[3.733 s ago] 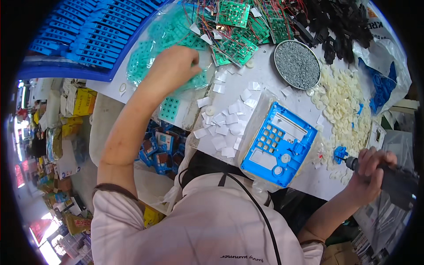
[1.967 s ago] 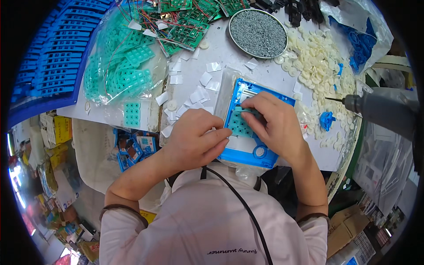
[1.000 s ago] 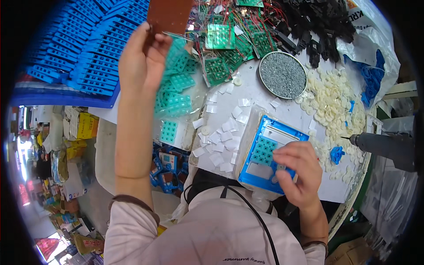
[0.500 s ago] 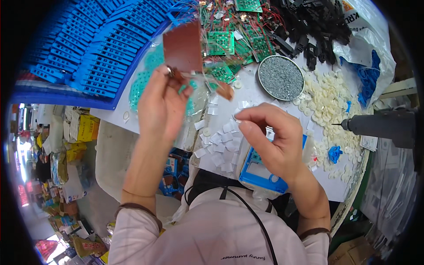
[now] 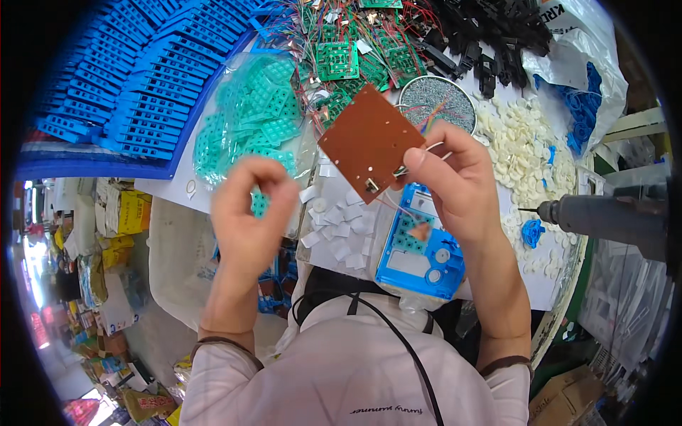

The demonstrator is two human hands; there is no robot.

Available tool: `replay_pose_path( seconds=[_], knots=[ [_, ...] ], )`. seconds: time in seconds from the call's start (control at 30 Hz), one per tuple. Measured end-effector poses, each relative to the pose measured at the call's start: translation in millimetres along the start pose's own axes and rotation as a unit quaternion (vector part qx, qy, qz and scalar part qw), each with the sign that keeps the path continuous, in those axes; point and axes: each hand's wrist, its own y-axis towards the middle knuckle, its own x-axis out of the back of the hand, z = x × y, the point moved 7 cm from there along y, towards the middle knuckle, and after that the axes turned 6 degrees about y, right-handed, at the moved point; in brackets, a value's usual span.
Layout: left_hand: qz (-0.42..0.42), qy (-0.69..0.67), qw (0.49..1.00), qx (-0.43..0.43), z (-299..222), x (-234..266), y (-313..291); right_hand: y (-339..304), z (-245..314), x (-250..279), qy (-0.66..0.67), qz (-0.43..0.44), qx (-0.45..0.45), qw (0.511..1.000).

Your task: Assembling small electronic components and circuit boards into plastic housings using a heat gun.

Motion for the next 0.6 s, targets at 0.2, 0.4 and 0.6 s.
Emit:
replay_pose_path(
  seconds=[0.2,0.4,0.6],
  knots=[
    [0.099,-0.082,0.97,-0.206,-11.5,-19.5,76.2,24.5,39.5,17.2,-0.188,-0.08,0.309,0.929],
    [-0.12,0.196,0.957,-0.177,50.4,-7.7,136.0,88.2,45.3,14.9,-0.357,-0.04,0.276,0.892],
    [-0.136,0.025,0.984,-0.112,43.6,8.2,125.6,108.1,59.4,13.9,-0.028,-0.027,0.23,0.972]
  ],
)
